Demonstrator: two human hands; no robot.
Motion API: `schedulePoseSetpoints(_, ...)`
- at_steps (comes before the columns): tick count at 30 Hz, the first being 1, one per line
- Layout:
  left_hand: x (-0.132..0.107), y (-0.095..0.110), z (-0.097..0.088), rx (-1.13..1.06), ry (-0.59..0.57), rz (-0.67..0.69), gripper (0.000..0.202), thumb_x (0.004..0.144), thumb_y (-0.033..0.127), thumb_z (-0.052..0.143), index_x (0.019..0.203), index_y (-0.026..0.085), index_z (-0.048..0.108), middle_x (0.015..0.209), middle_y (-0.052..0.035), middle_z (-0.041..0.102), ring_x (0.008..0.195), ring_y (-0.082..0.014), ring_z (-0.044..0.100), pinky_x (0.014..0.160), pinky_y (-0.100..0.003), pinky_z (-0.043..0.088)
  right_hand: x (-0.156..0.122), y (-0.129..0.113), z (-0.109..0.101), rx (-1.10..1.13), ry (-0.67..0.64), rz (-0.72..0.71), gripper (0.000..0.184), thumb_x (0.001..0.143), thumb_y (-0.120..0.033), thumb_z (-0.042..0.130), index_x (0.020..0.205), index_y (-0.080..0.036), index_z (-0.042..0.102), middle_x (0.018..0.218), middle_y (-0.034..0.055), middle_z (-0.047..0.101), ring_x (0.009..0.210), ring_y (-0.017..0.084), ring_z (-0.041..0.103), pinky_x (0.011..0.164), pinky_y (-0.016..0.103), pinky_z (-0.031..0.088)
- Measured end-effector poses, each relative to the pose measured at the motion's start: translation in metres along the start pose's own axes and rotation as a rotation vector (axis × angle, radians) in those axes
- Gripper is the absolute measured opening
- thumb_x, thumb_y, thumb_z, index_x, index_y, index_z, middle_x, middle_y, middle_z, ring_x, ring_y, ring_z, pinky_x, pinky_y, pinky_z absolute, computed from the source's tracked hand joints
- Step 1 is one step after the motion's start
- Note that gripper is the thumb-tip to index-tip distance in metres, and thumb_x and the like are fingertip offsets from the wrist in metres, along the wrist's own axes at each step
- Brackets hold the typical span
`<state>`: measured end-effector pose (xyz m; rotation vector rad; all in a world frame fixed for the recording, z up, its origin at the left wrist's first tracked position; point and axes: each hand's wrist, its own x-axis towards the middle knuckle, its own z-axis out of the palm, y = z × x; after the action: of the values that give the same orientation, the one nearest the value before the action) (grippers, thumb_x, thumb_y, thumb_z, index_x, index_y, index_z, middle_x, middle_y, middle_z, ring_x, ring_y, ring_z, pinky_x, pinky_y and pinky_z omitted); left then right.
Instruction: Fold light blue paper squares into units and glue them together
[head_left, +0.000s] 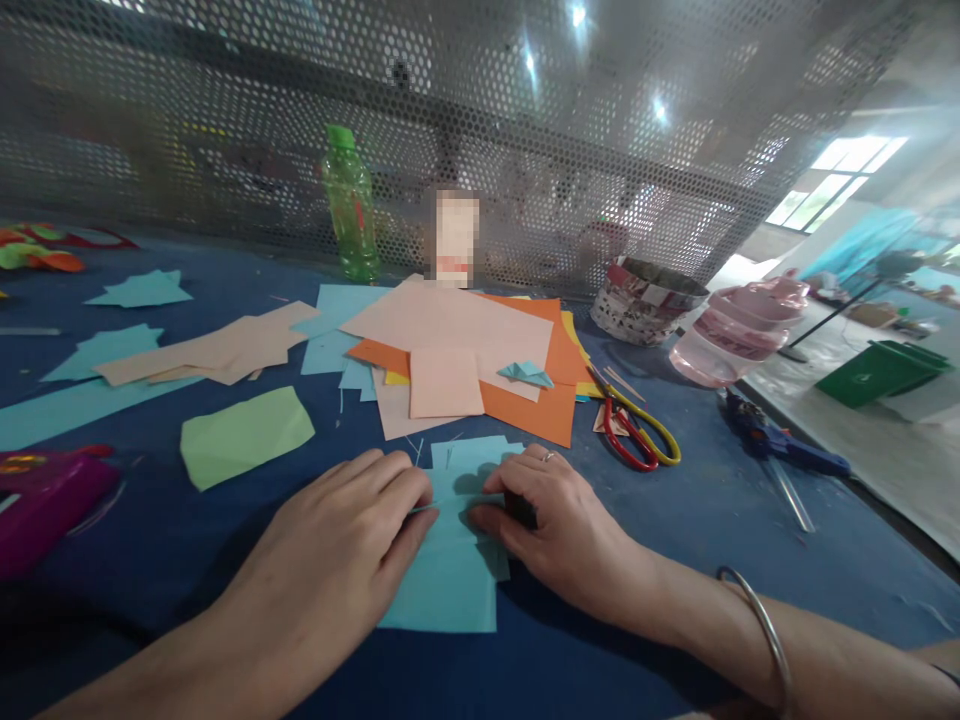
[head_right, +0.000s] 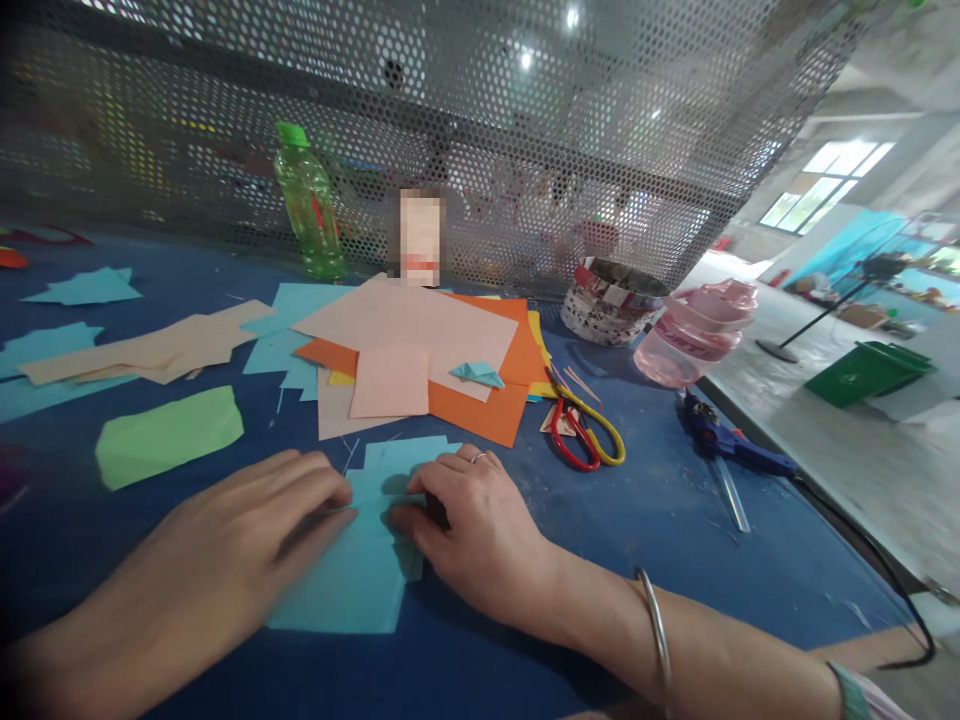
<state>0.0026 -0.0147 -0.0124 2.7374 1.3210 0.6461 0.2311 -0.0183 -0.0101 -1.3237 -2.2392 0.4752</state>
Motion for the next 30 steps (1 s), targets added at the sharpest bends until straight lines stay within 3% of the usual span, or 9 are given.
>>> schedulePoseSetpoints(3,0.000,0.005,-0.004,0.086,0.101,0.114,0.030,0.101,0.016,0.038,0.092,0.020,0.067,0.091,-0.0070,0.072,0.083,-0.0260,0.067,0.070,-0.040,0.052,0.000,0.001,0.001,-0.005,-0.001,-0.003,0.018,0.091,-0.017,0.077,0.079,-0.020,0.064,0.074,-0.0005,0.063,0.075,0.017,0.055,0.074,0.030,0.040)
schedulePoseSetpoints(7,-0.011,0.019,-0.006,0.027,0.228,0.306,0.044,0.091,-0.001,0.038,0.113,0.018,0.071,0.108,-0.0071,0.079,0.101,-0.0225,0.071,0.092,-0.036,0.057,0.000,0.002,0.001,0.002,-0.026,-0.009,0.015,0.093,-0.020,0.075,0.083,-0.019,0.065,0.076,0.0003,0.066,0.077,0.018,0.055,0.076,0.032,0.040)
schedulePoseSetpoints(8,-0.014,0.023,-0.005,0.000,0.264,0.325,0.045,0.090,0.000,0.038,0.113,0.017,0.072,0.105,-0.0069,0.079,0.096,-0.0213,0.072,0.091,-0.034,0.058,0.000,0.002,0.001,0.001,-0.031,-0.007,0.015,0.093,-0.020,0.075,0.083,-0.019,0.064,0.076,0.0003,0.066,0.077,0.018,0.054,0.076,0.032,0.039)
schedulePoseSetpoints(12,-0.025,0.031,0.001,0.031,0.149,0.292,0.045,0.091,0.003,0.038,0.111,0.016,0.076,0.099,-0.0085,0.080,0.091,-0.0221,0.073,0.080,-0.032,0.061,0.000,0.002,0.001,-0.012,-0.036,0.002,0.018,0.093,-0.021,0.075,0.080,-0.020,0.063,0.073,-0.0009,0.064,0.075,0.017,0.053,0.075,0.032,0.038)
schedulePoseSetpoints(18,-0.035,0.023,0.020,0.042,0.273,0.341,0.045,0.094,0.010,0.039,0.118,0.018,0.076,0.105,-0.0096,0.082,0.097,-0.0241,0.076,0.088,-0.036,0.064,0.000,0.002,0.001,-0.008,-0.035,-0.002,0.017,0.093,-0.020,0.074,0.080,-0.020,0.062,0.073,-0.0011,0.064,0.075,0.017,0.054,0.076,0.032,0.038)
schedulePoseSetpoints(23,-0.043,0.024,0.024,0.097,0.196,0.317,0.044,0.095,0.010,0.042,0.123,0.017,0.075,0.117,-0.0121,0.081,0.110,-0.0280,0.075,0.093,-0.039,0.063,0.000,-0.001,-0.001,0.028,-0.052,0.068,0.009,0.091,-0.020,0.076,0.093,-0.020,0.067,0.077,-0.0005,0.065,0.076,0.017,0.056,0.077,0.033,0.041)
schedulePoseSetpoints(27,-0.042,0.029,0.023,0.199,0.288,0.385,0.042,0.102,0.011,0.036,0.113,0.015,0.076,0.111,-0.0140,0.082,0.102,-0.0285,0.077,0.090,-0.040,0.063,-0.001,-0.004,0.000,0.026,-0.044,0.105,0.026,0.088,-0.028,0.081,0.108,-0.018,0.067,0.084,0.0022,0.067,0.084,0.021,0.061,0.084,0.037,0.045)
schedulePoseSetpoints(30,-0.040,0.033,0.023,0.268,0.253,0.378,0.036,0.104,0.012,0.040,0.109,0.015,0.076,0.105,-0.0127,0.083,0.096,-0.0270,0.078,0.093,-0.041,0.063,-0.001,-0.007,0.002,-0.011,-0.043,0.099,0.036,0.088,-0.036,0.082,0.114,-0.018,0.066,0.098,0.0081,0.072,0.097,0.028,0.064,0.092,0.044,0.045)
